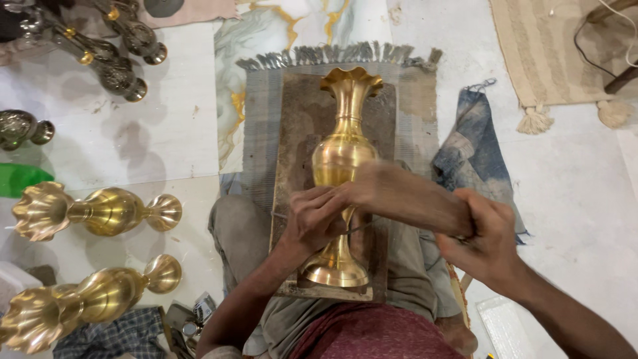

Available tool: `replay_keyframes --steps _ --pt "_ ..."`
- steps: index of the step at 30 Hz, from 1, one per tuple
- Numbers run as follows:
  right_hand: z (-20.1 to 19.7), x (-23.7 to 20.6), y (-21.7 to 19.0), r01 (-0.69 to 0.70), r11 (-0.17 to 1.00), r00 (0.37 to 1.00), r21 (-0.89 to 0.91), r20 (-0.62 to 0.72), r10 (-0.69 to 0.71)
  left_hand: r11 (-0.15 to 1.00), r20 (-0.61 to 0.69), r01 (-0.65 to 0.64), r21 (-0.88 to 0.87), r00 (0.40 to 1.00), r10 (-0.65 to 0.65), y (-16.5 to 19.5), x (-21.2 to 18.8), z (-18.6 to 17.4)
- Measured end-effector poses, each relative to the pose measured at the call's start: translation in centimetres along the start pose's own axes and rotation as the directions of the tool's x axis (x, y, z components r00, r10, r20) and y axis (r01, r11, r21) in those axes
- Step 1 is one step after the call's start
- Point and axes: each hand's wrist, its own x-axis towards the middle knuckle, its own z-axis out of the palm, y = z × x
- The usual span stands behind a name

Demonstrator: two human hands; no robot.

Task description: The person sits on the floor and shapes a brass vase, holding it against a wooden block while striking it with a wooden mallet and working a punch tool over the surface. They rotate and reposition the vase repeatedly to work different areas of the body and flared rim.

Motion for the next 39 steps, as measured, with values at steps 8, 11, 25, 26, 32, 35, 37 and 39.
replay_keyframes --steps 8,11,25,26,32,35,37,39 --pt "1.2 -1.8 -1.2 -0.028 0.999 0.999 -0.028 -0.029 0.027 1.0 0.108 0.025 -0.001 0.994 -0.025 0.9 0.4 -2.0" --pt "2.3 -2.5 -1.5 -0.088 0.995 0.99 -0.05 -0.114 0.082 0.999 0.14 0.04 -0.028 0.99 -0.036 0.9 -0.3 -2.6" --pt "3.6 -4.0 -4.0 -0.258 0.936 0.966 -0.238 -0.06 0.251 0.989 0.249 0.148 0.007 0.958 -0.145 1.2 -0.5 -3.0" --pt "3.6 -4.3 -3.8 -0.323 0.872 0.939 -0.368 -0.005 0.345 0.986 0.208 0.164 -0.036 0.966 -0.153 1.3 -0.3 -3.4" --pt "12.0 -7.5 -1.0 -0.239 0.766 0.892 0.597 -0.177 0.416 0.635 -0.163 0.353 -0.687 0.777 -0.608 2.9 1.2 -4.0" --pt "17.5 -8.9 1.0 -0.141 0.766 0.867 0.628 -0.295 0.401 0.419 -0.067 0.413 -0.809 0.642 -0.764 3.8 1.9 -3.3" --pt "20.5 -8.7 1.8 -0.012 0.787 0.851 0.616 -0.408 0.332 0.452 -0.06 0.43 -0.781 0.669 -0.741 4.0 2.5 -2.8" --pt "21.1 -8.8 2.4 -0.006 0.733 0.853 0.681 -0.379 0.359 0.515 -0.06 0.446 -0.732 0.711 -0.701 4.1 2.7 -2.3"
